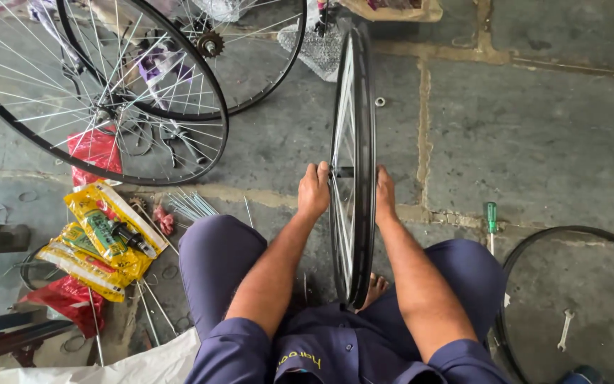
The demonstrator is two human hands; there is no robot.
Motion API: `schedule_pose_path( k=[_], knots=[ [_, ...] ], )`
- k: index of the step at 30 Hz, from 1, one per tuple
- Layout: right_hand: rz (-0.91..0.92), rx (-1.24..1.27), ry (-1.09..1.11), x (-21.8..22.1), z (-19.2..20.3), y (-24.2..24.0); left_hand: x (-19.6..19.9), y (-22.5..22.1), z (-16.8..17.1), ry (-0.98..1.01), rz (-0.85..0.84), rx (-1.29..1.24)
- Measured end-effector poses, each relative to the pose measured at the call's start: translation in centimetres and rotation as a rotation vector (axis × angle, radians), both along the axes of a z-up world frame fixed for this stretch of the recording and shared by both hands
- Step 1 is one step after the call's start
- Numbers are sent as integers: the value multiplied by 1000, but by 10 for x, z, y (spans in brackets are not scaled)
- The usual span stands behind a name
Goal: The person threads spokes through a bicycle rim and onto a hub, then tightens the spoke nipples onto the spokes using a small tool.
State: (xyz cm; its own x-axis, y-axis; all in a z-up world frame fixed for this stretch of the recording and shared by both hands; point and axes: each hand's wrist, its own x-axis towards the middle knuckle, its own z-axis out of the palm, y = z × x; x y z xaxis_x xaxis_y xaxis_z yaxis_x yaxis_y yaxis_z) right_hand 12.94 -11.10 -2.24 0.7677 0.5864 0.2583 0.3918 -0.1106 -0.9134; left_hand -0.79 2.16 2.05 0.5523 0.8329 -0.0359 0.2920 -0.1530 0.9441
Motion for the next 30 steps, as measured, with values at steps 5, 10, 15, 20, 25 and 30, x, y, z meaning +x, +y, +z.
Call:
schedule_pose_path(
  k=[5,10,15,20,25,30],
  knots=[
    [-24,150,513,1,1,6,-1,1,-4,-15,-18,-37],
    [20,142,327,-2,5,2,0,1,-8,25,-22,-25],
    [34,107,195,-8,22,6,3,3,-17,27,-11,11],
    [-197,41,550,-14,19,19,2,8,-4,121,-66,-22],
    [-7,-63,151,-7,-13,0,-22,2,86,-651,-140,-296],
    [67,94,693,-14,-9,6,-64,-39,193,-543,-560,99]
  ],
)
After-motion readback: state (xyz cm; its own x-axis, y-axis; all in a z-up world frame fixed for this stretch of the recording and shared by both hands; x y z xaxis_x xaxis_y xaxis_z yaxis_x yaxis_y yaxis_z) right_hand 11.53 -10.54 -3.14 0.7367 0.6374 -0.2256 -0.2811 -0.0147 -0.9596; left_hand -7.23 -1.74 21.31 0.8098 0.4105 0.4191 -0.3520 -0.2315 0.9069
